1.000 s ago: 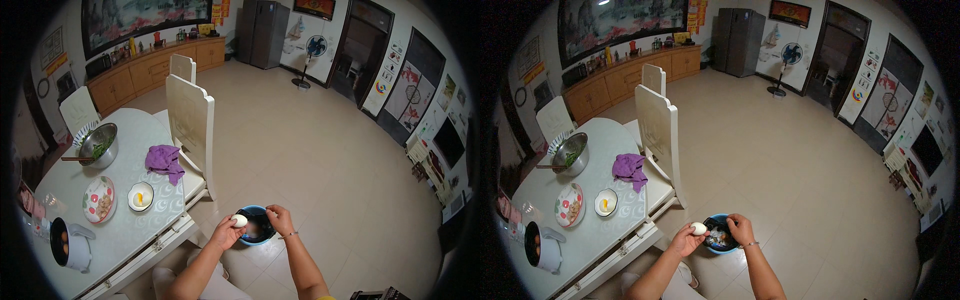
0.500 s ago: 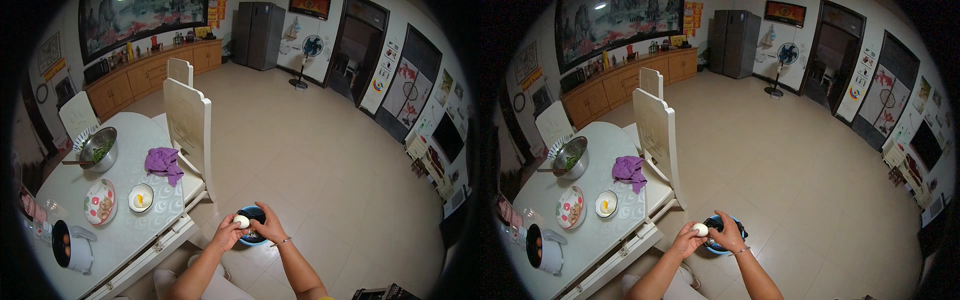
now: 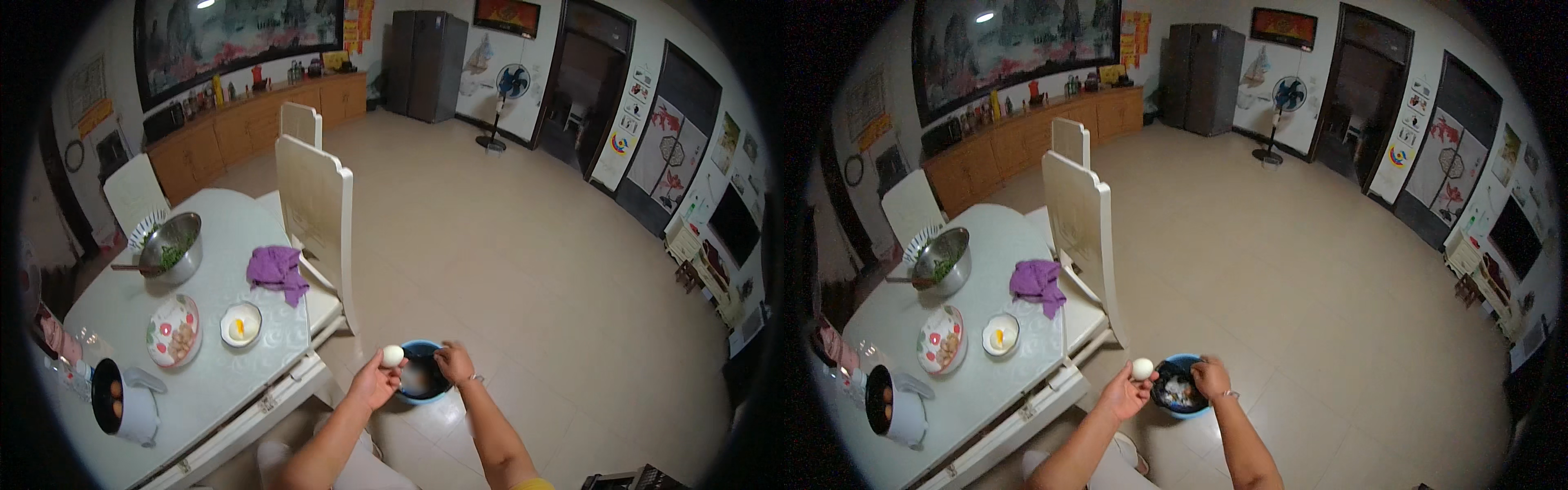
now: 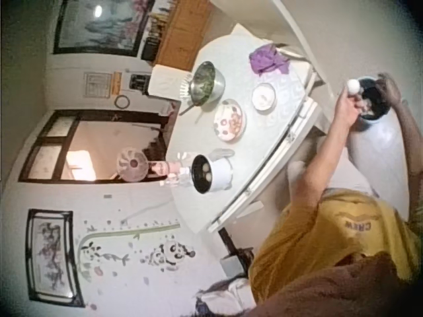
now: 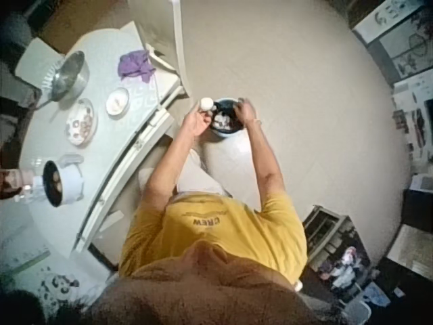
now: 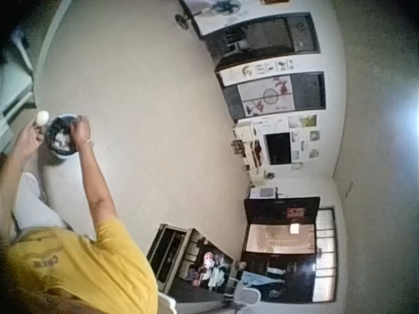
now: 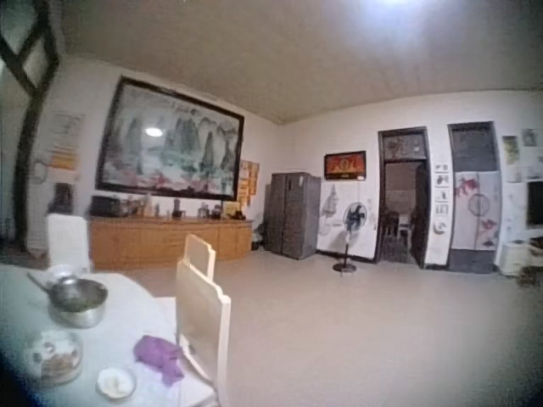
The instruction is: The person rinses a bowl at a sink, carries bowls of eggs to a dining table, and peels the shells from the hard-boiled eggs by hand, placing the shells into a bin.
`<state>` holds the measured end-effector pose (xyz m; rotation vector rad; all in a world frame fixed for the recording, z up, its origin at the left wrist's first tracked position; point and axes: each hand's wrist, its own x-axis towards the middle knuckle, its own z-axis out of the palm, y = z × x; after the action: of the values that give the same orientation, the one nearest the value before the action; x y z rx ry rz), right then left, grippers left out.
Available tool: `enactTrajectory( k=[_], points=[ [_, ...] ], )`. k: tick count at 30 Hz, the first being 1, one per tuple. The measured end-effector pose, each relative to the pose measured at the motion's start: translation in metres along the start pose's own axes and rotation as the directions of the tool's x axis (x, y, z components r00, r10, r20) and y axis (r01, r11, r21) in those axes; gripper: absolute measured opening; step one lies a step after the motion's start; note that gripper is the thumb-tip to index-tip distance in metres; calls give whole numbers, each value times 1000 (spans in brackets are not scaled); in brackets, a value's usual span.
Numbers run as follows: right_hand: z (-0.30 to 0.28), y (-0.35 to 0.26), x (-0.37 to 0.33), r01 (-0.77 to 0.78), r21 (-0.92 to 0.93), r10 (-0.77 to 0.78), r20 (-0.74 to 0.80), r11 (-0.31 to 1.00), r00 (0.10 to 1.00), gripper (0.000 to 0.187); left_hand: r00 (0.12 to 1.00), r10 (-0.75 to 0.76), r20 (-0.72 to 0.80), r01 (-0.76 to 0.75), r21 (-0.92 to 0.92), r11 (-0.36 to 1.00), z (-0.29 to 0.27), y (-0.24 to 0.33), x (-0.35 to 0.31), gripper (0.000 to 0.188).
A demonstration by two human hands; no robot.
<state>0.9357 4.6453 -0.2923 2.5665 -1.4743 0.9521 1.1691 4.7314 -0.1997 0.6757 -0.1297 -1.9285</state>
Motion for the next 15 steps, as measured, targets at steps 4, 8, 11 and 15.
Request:
enactTrajectory(
  k=[4, 8, 11, 15],
  points=[
    [-28, -60, 27, -482, 711, 517, 193, 512, 834, 25, 999, -1, -42, 0, -25, 1000, 4, 15, -2, 48],
    [-37, -79, 26, -515, 684, 489, 258, 517, 833, 29, 999, -8, -39, 7, -28, 1000, 3, 14, -17, 48],
    [-47, -82, 36, -540, 806, 505, 371, 242, 780, 33, 1000, 1, -27, -2, -16, 1000, 7, 21, -25, 47],
    [-70, -86, 53, -529, 796, 445, 603, -293, 662, 34, 996, 60, -63, -57, 40, 998, 10, 32, -38, 46]
  ],
)
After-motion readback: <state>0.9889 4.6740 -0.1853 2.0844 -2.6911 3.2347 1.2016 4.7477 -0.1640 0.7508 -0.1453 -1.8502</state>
